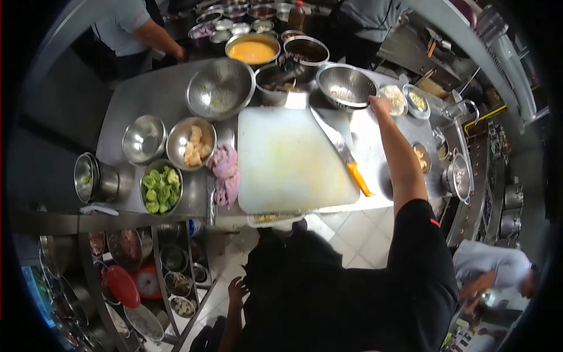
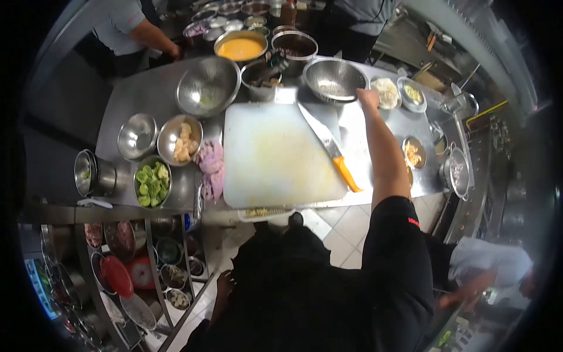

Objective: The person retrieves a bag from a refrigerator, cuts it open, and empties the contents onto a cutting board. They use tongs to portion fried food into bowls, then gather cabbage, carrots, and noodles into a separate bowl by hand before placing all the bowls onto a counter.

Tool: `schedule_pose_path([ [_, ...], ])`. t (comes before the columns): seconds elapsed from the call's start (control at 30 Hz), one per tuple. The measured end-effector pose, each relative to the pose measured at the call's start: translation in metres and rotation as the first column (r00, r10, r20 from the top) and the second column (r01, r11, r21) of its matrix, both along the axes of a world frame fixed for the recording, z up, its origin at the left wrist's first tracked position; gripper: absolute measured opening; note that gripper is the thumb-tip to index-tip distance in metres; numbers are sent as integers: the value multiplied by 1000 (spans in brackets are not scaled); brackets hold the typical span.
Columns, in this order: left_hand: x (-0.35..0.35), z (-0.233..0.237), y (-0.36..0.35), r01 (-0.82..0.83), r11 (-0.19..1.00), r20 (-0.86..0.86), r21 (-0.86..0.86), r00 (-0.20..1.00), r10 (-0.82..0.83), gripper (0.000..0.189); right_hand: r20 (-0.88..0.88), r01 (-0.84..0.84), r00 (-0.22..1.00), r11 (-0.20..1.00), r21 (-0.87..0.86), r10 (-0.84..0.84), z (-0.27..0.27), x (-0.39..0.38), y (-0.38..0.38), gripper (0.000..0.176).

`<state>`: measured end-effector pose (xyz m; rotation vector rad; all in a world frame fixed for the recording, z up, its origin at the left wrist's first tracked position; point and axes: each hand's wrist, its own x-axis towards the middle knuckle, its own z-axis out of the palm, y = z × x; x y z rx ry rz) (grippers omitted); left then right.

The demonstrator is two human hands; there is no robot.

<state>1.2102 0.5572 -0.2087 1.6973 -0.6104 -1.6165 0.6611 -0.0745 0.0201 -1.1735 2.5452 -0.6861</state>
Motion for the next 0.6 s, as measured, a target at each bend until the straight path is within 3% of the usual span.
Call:
schedule_pose_path([
  [0.03,-1,14,-20,-99,990,-98,101,989,109,33,123,39,992,995,-91,-28,5,2,-9,40],
  [0.07,-2,33,-34,-184,958,-185,219,957,226,33,120,30,993,994,-107,-17,13,2,-21,40],
  [0.13,-9,60,-59,-244,941,-146,236,948,282,32,347,108,938,970,-218,-27,52,23,-13,36],
  [0.17,-11,60,-65,-256,943,-166,211,942,293,32,206,61,978,972,-227,-13,52,12,-28,32],
  [0.2,-13,57,-71,-265,934,-165,239,937,308,31,-92,-43,996,933,-357,10,61,1,-41,31],
  [0.23,-14,54,-75,-261,922,-133,287,942,308,32,-381,-180,925,884,-432,2,63,-10,-45,31],
  [0.27,-17,47,-73,-221,953,-127,207,960,250,33,-472,-251,881,837,-486,-10,91,4,-32,25],
  [0.3,-19,36,-72,-252,955,-181,158,943,278,33,-457,-409,882,674,-615,117,113,17,-16,19],
  [0.33,-23,24,-70,-8,1000,124,7,992,7,31,-457,-518,855,458,-723,244,129,29,-4,14],
  [0.4,-38,15,-75,5,998,194,-66,981,8,30,-702,-745,667,234,-625,250,137,43,11,8],
  [0.47,-55,16,-83,19,994,244,-106,970,8,29,-789,-868,496,247,-432,362,113,44,14,12],
  [0.53,-71,29,-94,28,996,255,-90,967,-5,29,-801,-958,285,185,-219,527,76,42,9,7],
  [0.6,-83,34,-94,22,997,258,-68,966,-3,29,-854,-975,222,132,-180,471,89,58,20,5],
])
